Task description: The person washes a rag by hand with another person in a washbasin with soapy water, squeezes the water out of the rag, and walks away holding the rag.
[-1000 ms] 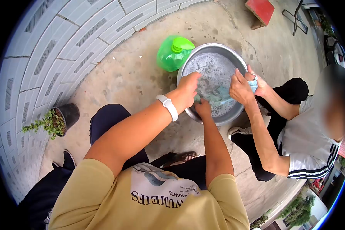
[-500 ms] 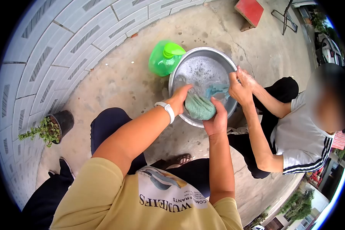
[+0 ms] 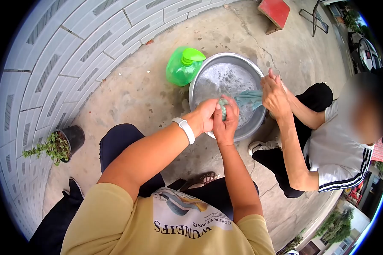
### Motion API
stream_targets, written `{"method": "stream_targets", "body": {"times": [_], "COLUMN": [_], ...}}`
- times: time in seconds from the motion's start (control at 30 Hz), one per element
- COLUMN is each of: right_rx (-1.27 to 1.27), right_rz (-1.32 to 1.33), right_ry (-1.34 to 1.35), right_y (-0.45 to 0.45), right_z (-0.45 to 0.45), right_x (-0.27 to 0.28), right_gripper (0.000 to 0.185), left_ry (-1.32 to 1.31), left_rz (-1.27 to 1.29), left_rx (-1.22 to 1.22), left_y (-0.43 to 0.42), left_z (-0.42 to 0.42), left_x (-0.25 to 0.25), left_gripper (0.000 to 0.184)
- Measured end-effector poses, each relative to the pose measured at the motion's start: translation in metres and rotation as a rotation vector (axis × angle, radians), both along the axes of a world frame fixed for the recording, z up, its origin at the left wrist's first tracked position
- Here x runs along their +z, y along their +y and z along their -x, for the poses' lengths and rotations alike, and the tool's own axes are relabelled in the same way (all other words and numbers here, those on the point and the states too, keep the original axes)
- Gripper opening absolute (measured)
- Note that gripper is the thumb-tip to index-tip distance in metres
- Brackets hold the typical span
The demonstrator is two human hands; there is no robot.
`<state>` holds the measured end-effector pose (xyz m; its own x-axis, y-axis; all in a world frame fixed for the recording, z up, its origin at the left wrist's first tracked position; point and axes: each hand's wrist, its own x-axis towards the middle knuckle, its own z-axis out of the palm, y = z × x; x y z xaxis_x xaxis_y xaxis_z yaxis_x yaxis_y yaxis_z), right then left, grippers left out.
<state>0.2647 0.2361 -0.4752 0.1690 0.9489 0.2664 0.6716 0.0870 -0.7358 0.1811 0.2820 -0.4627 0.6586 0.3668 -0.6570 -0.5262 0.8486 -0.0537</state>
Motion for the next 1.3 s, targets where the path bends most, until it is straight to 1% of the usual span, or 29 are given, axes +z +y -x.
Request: {"method": "stream_targets", "body": {"times": [0.1, 0.17, 0.23, 0.27, 0.33, 0.4, 0.47, 0.5, 0.57, 0.6, 0.63, 0.7, 0.77, 0.8, 0.83, 0.87, 0.9, 0.93, 0.97, 1.0, 1.07, 1.1, 1.13, 1.2, 1.23, 1.27, 1.3], "right_rx": [-0.001, 0.007, -0.065, -0.063, -0.116, -0.151, -0.234, -0.234, -0.271, -0.271, -0.263, -0.256, -0.281, -0.283, -0.357, -0.431, -0.432, -0.516, -0.602, -0.604, -0.703, -0.615, -0.617, -0.407, -0.423, -0.424, -0.346], "right_rz": [-0.040, -0.074, -0.171, -0.170, -0.127, -0.124, 0.032, 0.035, 0.029, 0.030, 0.052, 0.074, 0.138, 0.138, 0.167, 0.196, 0.196, 0.247, 0.298, 0.297, 0.240, 0.425, 0.425, 0.610, 0.669, 0.669, 0.670], "right_ry": [-0.011, -0.023, -0.014, -0.014, 0.046, 0.062, 0.089, 0.089, 0.187, 0.186, 0.239, 0.294, 0.486, 0.486, 0.702, 0.919, 0.919, 1.032, 1.144, 1.144, 1.038, 0.695, 0.695, -0.341, -0.362, -0.357, -0.319], "right_y": [0.009, 0.010, 0.012, 0.011, 0.011, 0.013, 0.011, 0.011, 0.014, 0.015, 0.015, 0.016, 0.018, 0.019, 0.021, 0.022, 0.023, 0.024, 0.026, 0.026, 0.018, 0.005, 0.000, -0.014, -0.018, -0.021, -0.025], "right_z": [-0.005, -0.010, -0.015, -0.016, -0.020, -0.023, -0.025, -0.025, -0.026, -0.028, -0.031, -0.036, -0.041, -0.040, -0.039, -0.037, -0.035, -0.033, -0.032, -0.035, -0.055, -0.096, -0.098, -0.100, -0.100, -0.100, -0.099], "right_x": [0.005, 0.008, 0.007, 0.007, 0.005, 0.003, 0.004, 0.004, 0.005, 0.004, 0.002, -0.002, -0.008, -0.009, -0.010, -0.011, -0.008, -0.002, 0.001, -0.003, -0.027, -0.078, -0.081, -0.084, -0.091, -0.098, -0.105], "right_gripper": [0.013, 0.013, 0.014, 0.014, 0.014, 0.016, 0.021, 0.021, 0.026, 0.026, 0.027, 0.028, 0.026, 0.026, 0.025, 0.024, 0.024, 0.023, 0.021, 0.021, 0.020, 0.026, 0.026, 0.043, 0.062, 0.062, 0.061], "left_ry": [-0.031, 0.020, 0.002, -0.014, 0.009, 0.056, 0.052, 0.048, 0.058, 0.065, 0.064, 0.119, 0.144, 0.167, 0.166, 0.188, 0.211, 0.212, 0.385, 0.559, 0.608, 0.615, 0.658, 0.645, 0.648, 0.593, 0.539], "left_rz": [-0.053, -0.092, -0.081, -0.072, -0.057, -0.107, -0.100, -0.097, -0.094, -0.092, -0.091, -0.120, -0.167, -0.216, -0.216, -0.312, -0.408, -0.409, -0.425, -0.438, -0.471, -0.451, -0.373, -0.278, -0.281, -0.278, -0.273], "left_rx": [0.001, -0.053, -0.042, -0.033, -0.044, -0.089, -0.096, -0.103, -0.103, -0.103, -0.103, -0.174, -0.224, -0.273, -0.275, -0.349, -0.424, -0.426, -0.433, -0.438, -0.326, -0.254, -0.162, -0.066, -0.068, -0.026, 0.016], "left_y": [0.002, -0.002, -0.007, -0.010, -0.013, -0.015, -0.018, -0.018, -0.020, -0.021, -0.022, -0.024, -0.025, -0.025, -0.024, -0.023, -0.023, -0.023, -0.024, -0.024, -0.016, -0.012, -0.008, -0.002, -0.001, -0.002, -0.002], "left_z": [-0.002, -0.002, -0.004, -0.004, -0.005, -0.007, -0.006, -0.005, -0.005, -0.005, -0.005, -0.004, -0.004, -0.003, -0.002, -0.001, 0.000, 0.000, -0.002, -0.002, 0.011, 0.014, 0.018, 0.026, 0.027, 0.028, 0.030], "left_x": [0.002, 0.006, 0.009, 0.010, 0.010, 0.005, 0.003, 0.004, 0.005, 0.005, 0.005, 0.006, 0.002, 0.001, 0.001, 0.000, 0.002, 0.005, 0.009, 0.015, 0.022, 0.006, 0.010, 0.000, -0.012, -0.026, -0.021], "left_gripper": [0.024, 0.024, 0.024, 0.025, 0.028, 0.028, 0.027, 0.027, 0.026, 0.024, 0.024, 0.021, 0.023, 0.025, 0.025, 0.031, 0.037, 0.037, 0.042, 0.048, 0.052, 0.052, 0.057, 0.064, 0.064, 0.062, 0.060]}}
